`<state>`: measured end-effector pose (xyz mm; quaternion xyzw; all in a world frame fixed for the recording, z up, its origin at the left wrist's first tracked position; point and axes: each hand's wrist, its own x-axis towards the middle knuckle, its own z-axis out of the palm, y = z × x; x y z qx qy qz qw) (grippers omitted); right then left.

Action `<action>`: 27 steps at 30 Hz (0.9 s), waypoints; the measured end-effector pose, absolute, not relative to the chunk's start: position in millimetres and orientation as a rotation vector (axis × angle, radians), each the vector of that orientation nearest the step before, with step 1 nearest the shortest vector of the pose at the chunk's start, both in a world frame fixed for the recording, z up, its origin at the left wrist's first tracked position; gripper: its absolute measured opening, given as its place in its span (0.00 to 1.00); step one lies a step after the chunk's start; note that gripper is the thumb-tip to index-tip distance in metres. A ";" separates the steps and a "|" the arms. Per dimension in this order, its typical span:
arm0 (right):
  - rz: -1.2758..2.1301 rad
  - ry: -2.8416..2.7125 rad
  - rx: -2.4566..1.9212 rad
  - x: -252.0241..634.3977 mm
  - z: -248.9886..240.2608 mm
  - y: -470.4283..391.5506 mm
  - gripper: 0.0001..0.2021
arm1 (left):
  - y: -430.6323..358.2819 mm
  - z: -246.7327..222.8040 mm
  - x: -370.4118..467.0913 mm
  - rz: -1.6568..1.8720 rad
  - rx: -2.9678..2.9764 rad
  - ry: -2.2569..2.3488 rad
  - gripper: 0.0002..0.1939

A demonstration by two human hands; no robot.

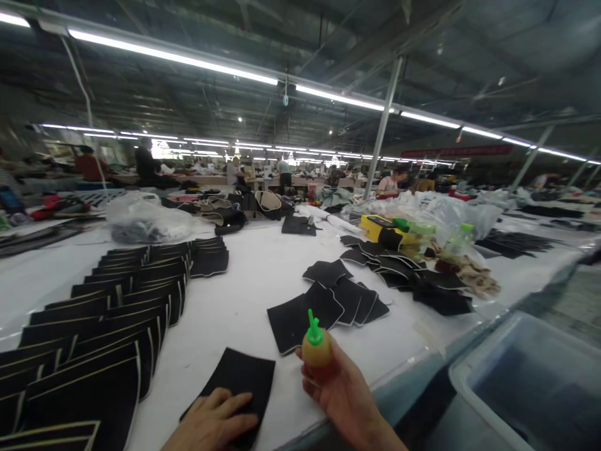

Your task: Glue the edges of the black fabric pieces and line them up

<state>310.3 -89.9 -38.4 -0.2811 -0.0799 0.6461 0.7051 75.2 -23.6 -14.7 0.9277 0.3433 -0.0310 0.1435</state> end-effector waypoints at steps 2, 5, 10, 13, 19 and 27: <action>1.386 -0.234 -0.678 311.8 -37.7 -89.8 0.34 | -10.6 -8.3 64.7 -0.071 2.727 0.969 0.21; 1.256 -0.318 -0.784 312.6 -34.6 -89.5 0.33 | -1.8 -0.8 59.2 -0.012 2.699 1.137 0.21; 1.227 -0.358 -0.830 311.3 -32.0 -85.1 0.33 | -11.5 -14.1 86.4 0.055 2.479 1.488 0.23; 1.240 -0.351 -0.824 313.8 -34.9 -82.5 0.32 | -12.7 -29.1 99.1 0.064 2.482 1.576 0.31; 1.324 -0.295 -0.783 323.0 -30.4 -83.5 0.35 | 3.0 -19.6 79.3 0.060 2.499 1.325 0.22; 1.323 -0.284 -0.834 320.1 -16.8 -83.6 0.32 | -10.5 -10.4 95.6 0.070 2.387 1.534 0.21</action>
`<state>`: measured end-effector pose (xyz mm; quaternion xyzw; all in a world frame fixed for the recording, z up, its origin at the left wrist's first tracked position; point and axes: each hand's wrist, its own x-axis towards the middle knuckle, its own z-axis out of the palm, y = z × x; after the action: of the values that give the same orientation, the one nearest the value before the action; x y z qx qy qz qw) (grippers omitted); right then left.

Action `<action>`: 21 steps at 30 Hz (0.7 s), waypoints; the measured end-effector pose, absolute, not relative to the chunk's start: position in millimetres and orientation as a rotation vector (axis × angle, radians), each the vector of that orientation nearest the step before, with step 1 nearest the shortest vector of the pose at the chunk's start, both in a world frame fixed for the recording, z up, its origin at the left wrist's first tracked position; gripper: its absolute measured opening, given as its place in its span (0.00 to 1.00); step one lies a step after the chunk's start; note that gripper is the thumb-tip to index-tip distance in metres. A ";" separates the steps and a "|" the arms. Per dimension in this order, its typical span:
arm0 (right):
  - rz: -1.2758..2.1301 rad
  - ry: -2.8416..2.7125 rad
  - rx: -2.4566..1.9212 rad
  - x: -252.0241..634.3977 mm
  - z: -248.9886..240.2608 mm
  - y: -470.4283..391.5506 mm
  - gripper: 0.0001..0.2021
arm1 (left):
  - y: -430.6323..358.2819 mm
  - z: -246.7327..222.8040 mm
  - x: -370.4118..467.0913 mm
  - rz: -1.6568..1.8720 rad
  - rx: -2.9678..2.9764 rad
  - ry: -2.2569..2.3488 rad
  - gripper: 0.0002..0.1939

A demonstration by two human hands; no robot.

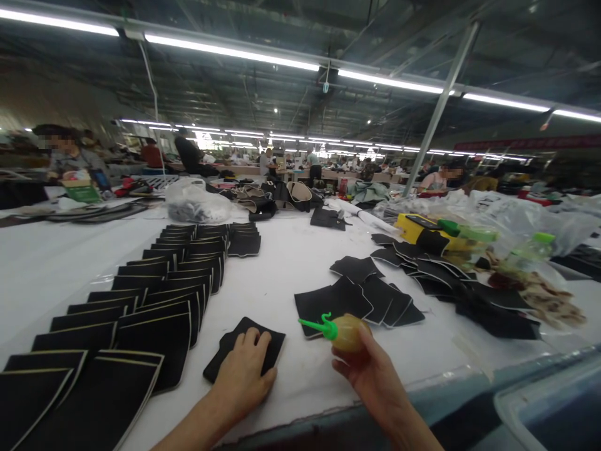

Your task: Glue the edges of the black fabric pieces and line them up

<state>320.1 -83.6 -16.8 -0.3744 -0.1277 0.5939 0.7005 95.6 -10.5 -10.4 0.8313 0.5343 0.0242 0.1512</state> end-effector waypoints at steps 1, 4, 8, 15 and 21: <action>1.318 -0.307 -0.840 320.7 -17.0 -84.1 0.32 | -11.2 -12.4 96.4 0.067 2.382 1.521 0.23; 1.277 -0.391 -0.854 324.4 -21.2 -85.5 0.33 | -11.0 -15.3 92.8 0.057 2.358 1.473 0.23; 1.249 -0.472 -0.904 326.8 -27.2 -85.0 0.31 | -12.3 -11.6 90.6 0.017 2.355 1.515 0.20; 1.266 -0.498 -0.871 320.8 -21.3 -79.5 0.30 | -13.4 -4.0 106.0 -0.075 2.391 1.592 0.17; 1.209 -0.539 -0.967 316.2 -21.0 -81.8 0.28 | -14.8 -3.9 118.3 -0.065 2.428 1.626 0.17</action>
<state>316.2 -81.8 -21.0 -0.4310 -0.2405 0.5391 0.6825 118.3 -14.8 -3.9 0.8258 0.5528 -0.0222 0.1091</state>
